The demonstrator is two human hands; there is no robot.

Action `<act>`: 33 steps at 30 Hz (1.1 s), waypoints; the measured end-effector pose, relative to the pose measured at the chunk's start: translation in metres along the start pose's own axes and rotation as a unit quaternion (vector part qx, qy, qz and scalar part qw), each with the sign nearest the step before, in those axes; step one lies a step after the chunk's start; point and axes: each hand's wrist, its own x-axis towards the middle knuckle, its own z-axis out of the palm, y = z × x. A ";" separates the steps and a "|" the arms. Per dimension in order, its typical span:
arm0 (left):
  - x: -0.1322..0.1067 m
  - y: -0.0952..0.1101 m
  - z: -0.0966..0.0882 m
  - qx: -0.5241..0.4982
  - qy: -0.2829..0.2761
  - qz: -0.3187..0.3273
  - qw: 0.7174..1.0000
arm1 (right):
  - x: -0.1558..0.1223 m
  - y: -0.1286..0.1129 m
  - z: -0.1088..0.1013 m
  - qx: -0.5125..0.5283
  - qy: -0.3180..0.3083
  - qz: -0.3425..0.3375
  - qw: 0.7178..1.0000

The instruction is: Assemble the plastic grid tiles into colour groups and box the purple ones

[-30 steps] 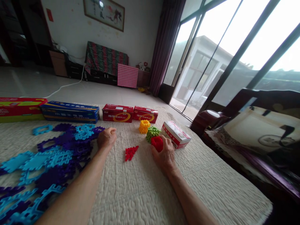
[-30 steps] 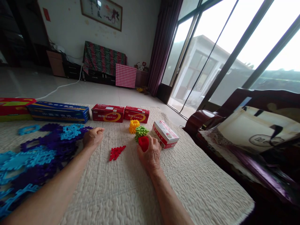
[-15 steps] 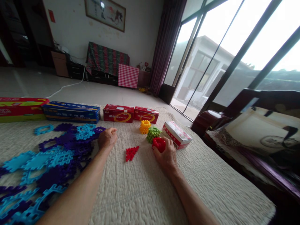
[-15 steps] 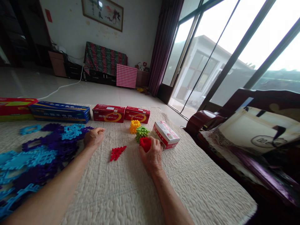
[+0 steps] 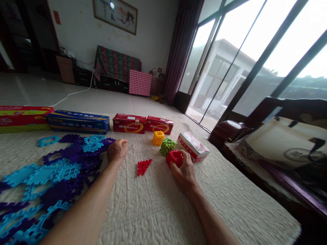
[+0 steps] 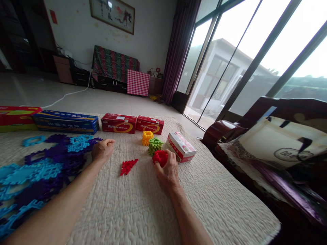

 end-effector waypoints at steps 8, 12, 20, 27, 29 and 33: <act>0.001 0.001 0.000 0.009 -0.004 -0.009 1.000 | -0.002 -0.002 0.001 0.009 -0.014 -0.002 1.000; 0.000 0.002 -0.001 0.010 -0.005 -0.002 1.000 | -0.001 -0.001 0.004 0.013 -0.007 -0.011 1.000; -0.001 0.002 -0.002 0.006 -0.003 -0.006 1.000 | -0.002 -0.001 0.012 0.000 0.001 -0.020 1.000; 0.000 0.002 -0.001 0.010 -0.002 -0.004 1.000 | 0.001 -0.016 -0.001 -0.021 0.028 -0.086 0.996; 0.000 0.001 0.000 0.011 -0.002 -0.003 1.000 | -0.001 -0.032 -0.006 0.000 0.042 -0.126 0.991; 0.001 0.001 0.000 0.012 0.000 -0.004 1.000 | -0.016 -0.067 0.001 0.077 -0.062 -0.178 0.979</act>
